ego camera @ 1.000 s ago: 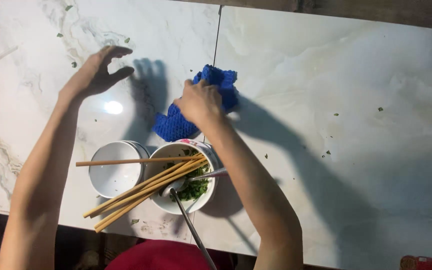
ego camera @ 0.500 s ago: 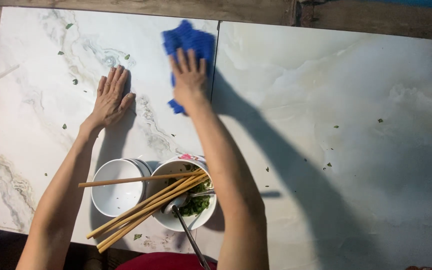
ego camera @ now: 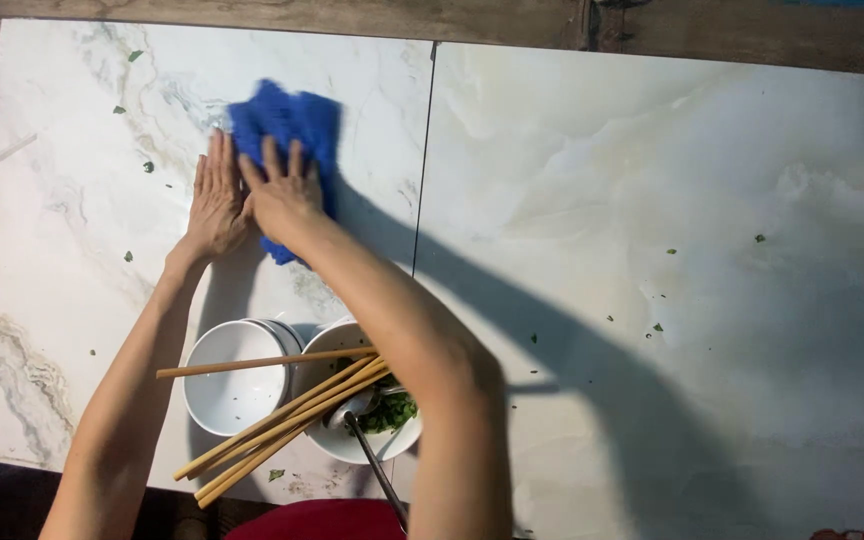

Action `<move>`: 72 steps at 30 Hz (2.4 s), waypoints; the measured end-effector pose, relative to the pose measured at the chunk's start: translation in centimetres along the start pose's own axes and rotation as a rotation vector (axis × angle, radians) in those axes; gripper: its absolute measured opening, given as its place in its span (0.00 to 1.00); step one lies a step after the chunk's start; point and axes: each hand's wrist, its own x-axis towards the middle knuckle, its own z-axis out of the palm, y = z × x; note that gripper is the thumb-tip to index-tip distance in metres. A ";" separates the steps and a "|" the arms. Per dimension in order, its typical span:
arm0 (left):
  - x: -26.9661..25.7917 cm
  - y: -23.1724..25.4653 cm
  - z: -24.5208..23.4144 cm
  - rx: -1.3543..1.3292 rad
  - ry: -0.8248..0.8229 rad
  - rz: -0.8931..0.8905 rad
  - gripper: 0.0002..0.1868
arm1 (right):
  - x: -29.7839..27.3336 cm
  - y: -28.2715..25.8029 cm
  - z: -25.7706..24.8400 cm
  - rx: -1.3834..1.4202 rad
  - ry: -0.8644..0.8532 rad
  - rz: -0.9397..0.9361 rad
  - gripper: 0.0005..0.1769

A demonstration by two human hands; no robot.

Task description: Wiping down a table and organizing bowls and chopsticks for a meal.

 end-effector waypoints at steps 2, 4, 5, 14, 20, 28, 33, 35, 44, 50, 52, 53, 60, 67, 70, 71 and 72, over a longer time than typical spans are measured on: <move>0.0 -0.5 0.5 0.025 0.029 -0.003 0.47 | 4.8 0.3 0.8 -0.020 0.032 -0.007 0.43; 0.0 0.0 0.1 0.050 0.056 -0.004 0.49 | 8.5 3.2 0.4 -0.040 0.065 -0.013 0.42; 0.1 0.8 -0.4 0.020 0.010 -0.043 0.49 | 9.8 6.1 -0.3 -0.079 0.070 0.140 0.45; 0.4 -0.3 0.6 0.051 -0.074 -0.094 0.48 | -8.1 18.5 -9.2 -0.049 -0.004 0.850 0.61; 0.5 -1.4 1.1 0.041 -0.087 -0.095 0.49 | -5.5 3.4 -1.8 -0.083 -0.152 0.459 0.50; 0.6 -1.0 0.2 -0.008 -0.121 -0.111 0.51 | -3.3 7.2 -4.2 -0.113 -0.126 0.051 0.65; 0.7 -1.3 0.7 0.012 -0.110 -0.117 0.50 | -9.7 21.3 -5.8 0.103 0.112 0.599 0.64; 0.7 -1.6 1.0 0.019 -0.099 -0.110 0.50 | -11.8 19.4 -5.2 0.058 0.087 0.654 0.62; 0.4 -3.2 2.2 0.047 -0.067 -0.080 0.48 | -6.5 -0.2 -1.7 -0.001 -0.254 0.143 0.59; 0.4 -2.3 1.7 0.056 -0.071 -0.083 0.46 | 3.6 4.3 -2.8 -0.092 -0.013 0.233 0.47; 0.5 -0.8 0.6 0.027 -0.079 -0.086 0.46 | 3.9 8.8 -4.3 -0.122 0.044 0.324 0.48; 0.5 0.1 0.0 0.029 -0.096 -0.103 0.44 | 2.8 11.2 -5.2 -0.055 0.108 0.416 0.47; 0.4 0.3 0.3 0.058 -0.093 -0.110 0.39 | -11.0 18.4 -8.1 0.026 0.144 0.695 0.52; 0.5 0.2 0.5 0.040 -0.111 -0.120 0.41 | -12.5 6.4 -4.3 0.033 -0.341 0.346 0.71; 0.7 -0.3 0.5 0.111 -0.132 -0.080 0.56 | -6.8 2.5 -2.5 0.047 -0.393 0.085 0.68; 0.9 -1.0 0.9 0.117 -0.158 -0.090 0.63 | -4.7 2.2 -1.8 0.057 -0.276 0.108 0.61; 1.0 -1.8 1.2 0.123 -0.185 -0.101 0.69 | -2.7 1.8 -1.1 0.065 -0.159 0.132 0.53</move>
